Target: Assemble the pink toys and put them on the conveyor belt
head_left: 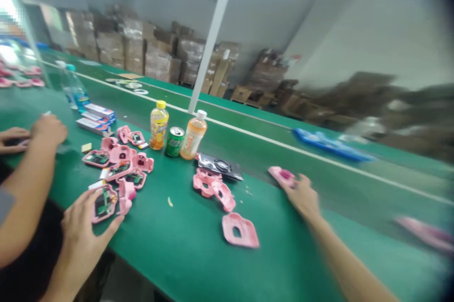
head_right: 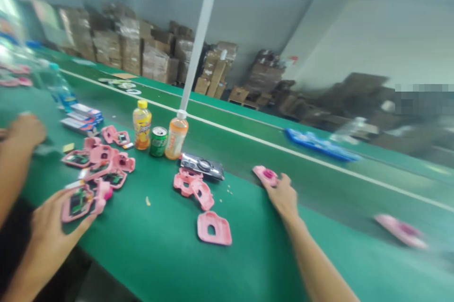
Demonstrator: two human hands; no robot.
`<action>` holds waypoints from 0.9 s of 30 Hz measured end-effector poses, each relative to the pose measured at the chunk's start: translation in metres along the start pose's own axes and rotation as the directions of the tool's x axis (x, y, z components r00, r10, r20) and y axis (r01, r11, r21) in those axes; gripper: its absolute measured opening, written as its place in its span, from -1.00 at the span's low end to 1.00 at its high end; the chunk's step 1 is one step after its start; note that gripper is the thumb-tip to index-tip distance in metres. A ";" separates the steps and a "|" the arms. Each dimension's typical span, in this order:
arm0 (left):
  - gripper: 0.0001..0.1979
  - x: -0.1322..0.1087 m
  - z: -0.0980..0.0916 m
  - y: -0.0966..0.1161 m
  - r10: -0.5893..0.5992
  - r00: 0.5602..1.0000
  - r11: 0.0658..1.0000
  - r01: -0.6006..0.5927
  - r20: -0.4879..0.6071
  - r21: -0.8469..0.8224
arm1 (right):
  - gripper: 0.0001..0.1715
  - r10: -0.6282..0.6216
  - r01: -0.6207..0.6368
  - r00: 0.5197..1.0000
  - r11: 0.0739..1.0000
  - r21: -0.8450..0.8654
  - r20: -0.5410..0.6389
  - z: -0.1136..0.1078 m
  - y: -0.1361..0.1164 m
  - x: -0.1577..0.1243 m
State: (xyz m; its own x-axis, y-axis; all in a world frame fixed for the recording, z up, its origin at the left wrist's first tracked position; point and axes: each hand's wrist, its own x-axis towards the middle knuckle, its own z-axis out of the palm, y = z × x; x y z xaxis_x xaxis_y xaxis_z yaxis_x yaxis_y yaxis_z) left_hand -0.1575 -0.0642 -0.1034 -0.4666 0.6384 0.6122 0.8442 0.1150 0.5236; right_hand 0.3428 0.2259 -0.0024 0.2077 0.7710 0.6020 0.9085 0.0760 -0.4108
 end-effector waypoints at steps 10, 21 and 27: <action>-0.73 -0.012 0.008 0.047 0.032 0.999 0.999 -0.031 0.031 -0.019 | -0.47 -0.763 0.362 0.548 0.586 0.725 0.344 0.001 -0.192 -0.185; -0.56 -0.071 0.013 0.138 0.112 0.885 0.972 -0.002 0.453 -0.237 | -0.67 -0.601 0.179 0.559 0.761 0.624 0.572 -0.056 -0.140 -0.186; -0.75 -0.034 -0.005 0.135 0.277 0.678 0.956 -0.125 0.680 -0.265 | -0.49 -0.790 0.671 0.608 0.564 0.482 0.077 -0.055 -0.148 -0.237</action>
State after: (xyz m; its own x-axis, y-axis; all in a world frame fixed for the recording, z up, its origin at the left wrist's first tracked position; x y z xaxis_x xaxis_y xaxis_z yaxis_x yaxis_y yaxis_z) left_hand -0.0291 -0.0741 -0.0510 0.0969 0.9828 0.1572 0.7957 -0.1714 0.5809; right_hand 0.1795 -0.0028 -0.0463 -0.6191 0.4578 0.6381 0.4766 0.8648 -0.1580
